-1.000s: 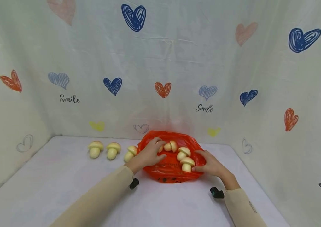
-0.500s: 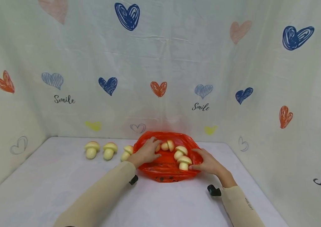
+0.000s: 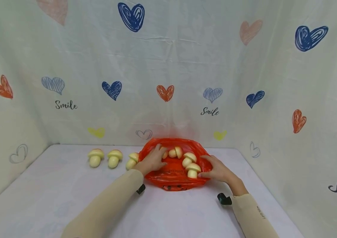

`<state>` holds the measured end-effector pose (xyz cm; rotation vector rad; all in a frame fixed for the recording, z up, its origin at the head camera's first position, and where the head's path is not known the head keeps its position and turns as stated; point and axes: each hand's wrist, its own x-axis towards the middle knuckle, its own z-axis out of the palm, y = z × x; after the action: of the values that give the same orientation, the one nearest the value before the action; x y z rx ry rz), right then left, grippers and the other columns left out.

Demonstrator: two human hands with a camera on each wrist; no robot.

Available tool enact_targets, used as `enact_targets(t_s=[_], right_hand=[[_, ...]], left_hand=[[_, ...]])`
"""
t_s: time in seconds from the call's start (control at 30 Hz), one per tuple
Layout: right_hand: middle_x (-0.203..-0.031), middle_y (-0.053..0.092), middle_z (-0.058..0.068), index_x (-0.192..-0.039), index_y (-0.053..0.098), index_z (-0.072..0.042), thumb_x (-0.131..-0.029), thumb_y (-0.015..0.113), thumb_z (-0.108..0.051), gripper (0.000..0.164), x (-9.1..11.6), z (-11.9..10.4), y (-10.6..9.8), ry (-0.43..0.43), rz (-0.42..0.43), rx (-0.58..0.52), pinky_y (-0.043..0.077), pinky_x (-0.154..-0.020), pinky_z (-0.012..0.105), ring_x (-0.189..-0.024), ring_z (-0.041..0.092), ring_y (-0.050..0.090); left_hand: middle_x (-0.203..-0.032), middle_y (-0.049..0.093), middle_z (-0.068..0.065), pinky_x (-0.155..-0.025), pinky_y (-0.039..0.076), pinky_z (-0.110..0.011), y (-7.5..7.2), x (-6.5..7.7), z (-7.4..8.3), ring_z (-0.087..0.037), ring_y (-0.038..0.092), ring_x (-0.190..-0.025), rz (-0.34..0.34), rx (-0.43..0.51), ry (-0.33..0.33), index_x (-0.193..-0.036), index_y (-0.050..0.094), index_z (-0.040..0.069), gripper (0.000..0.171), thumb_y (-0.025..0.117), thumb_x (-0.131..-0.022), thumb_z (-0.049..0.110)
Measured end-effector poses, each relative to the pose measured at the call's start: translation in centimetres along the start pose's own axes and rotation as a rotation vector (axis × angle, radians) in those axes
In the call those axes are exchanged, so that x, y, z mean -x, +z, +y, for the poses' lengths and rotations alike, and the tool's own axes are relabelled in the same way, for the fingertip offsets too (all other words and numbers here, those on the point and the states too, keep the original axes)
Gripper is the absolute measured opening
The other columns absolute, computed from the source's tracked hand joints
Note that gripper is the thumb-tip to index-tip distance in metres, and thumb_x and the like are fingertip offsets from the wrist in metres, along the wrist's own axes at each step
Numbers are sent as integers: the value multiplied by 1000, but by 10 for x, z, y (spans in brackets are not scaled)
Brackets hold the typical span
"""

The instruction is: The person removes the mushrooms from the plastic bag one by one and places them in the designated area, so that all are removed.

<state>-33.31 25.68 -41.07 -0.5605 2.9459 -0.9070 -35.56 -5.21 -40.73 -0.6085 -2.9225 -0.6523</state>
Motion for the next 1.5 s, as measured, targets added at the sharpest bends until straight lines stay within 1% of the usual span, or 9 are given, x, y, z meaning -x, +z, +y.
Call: enact_targets(t_s=[0.1, 0.33, 0.57, 0.7, 0.8, 1.0, 1.13, 1.27, 1.5], right_hand=[[-140, 42, 12, -139, 45, -16, -68, 81, -50, 87, 1, -1, 0, 3, -4, 0, 44, -93, 57, -126, 34, 40], [-141, 41, 13, -139, 45, -15, -69, 80, -50, 86, 1, -3, 0, 1, 0, 11, 43, -94, 58, -126, 35, 40], [-140, 42, 13, -138, 46, -15, -69, 80, -50, 85, 2, -3, 1, -1, -3, 11, 43, -94, 58, -126, 35, 40], [-140, 42, 14, -139, 46, -15, -69, 80, -50, 85, 2, -4, 1, -2, -3, 14, 42, -95, 58, -126, 35, 40], [-139, 43, 14, -139, 46, -15, -69, 80, -49, 85, 1, -5, 0, -6, -2, 18, 41, -96, 58, -125, 34, 41], [-140, 42, 14, -139, 46, -15, -69, 80, -49, 85, 1, -4, 1, 4, -10, 15, 42, -96, 58, -126, 35, 40], [-140, 42, 14, -138, 46, -15, -69, 80, -49, 85, 2, -5, 1, 0, -8, 13, 41, -96, 58, -126, 35, 40], [-140, 42, 15, -138, 46, -14, -69, 80, -48, 84, 2, -5, 1, -10, -6, 16, 40, -96, 59, -125, 35, 41], [-138, 43, 15, -138, 47, -14, -69, 81, -47, 84, 2, -5, 1, -13, -3, 26, 41, -96, 58, -124, 35, 42]], left_hand=[[-144, 30, -16, -100, 41, -47, 2, 0, -1, -33, 48, -121, -13, 15, -6, -142, 42, 15, 66, 73, -85, 23], [-137, 32, -11, -98, 44, -44, 2, 2, 1, -28, 45, -118, -45, 16, 11, -141, 44, 19, 65, 75, -83, 20], [-132, 34, -10, -94, 47, -42, 2, 2, 2, -26, 44, -115, -44, 28, 22, -139, 46, 22, 65, 76, -82, 17], [-119, 35, -7, -84, 48, -33, 1, 2, 3, -23, 46, -103, -31, 39, 40, -139, 48, 20, 63, 74, -82, 12], [-114, 34, -7, -80, 48, -31, 2, 2, 5, -22, 46, -99, -22, 50, 48, -138, 49, 19, 62, 73, -81, 8], [-126, 37, -9, -94, 47, -40, 6, 3, 6, -25, 49, -107, -44, 67, 64, -140, 46, 20, 66, 73, -82, 7], [-130, 40, -7, -97, 45, -42, 9, 4, 7, -25, 52, -108, -53, 55, 106, -139, 46, 18, 63, 73, -83, 8], [-127, 43, -5, -95, 46, -40, 11, 3, 8, -23, 54, -104, -44, 39, 140, -137, 47, 18, 60, 72, -83, 9], [-118, 41, -3, -84, 49, -31, 12, 5, 13, -19, 52, -91, -79, 75, 139, -138, 48, 20, 60, 72, -84, 10]])
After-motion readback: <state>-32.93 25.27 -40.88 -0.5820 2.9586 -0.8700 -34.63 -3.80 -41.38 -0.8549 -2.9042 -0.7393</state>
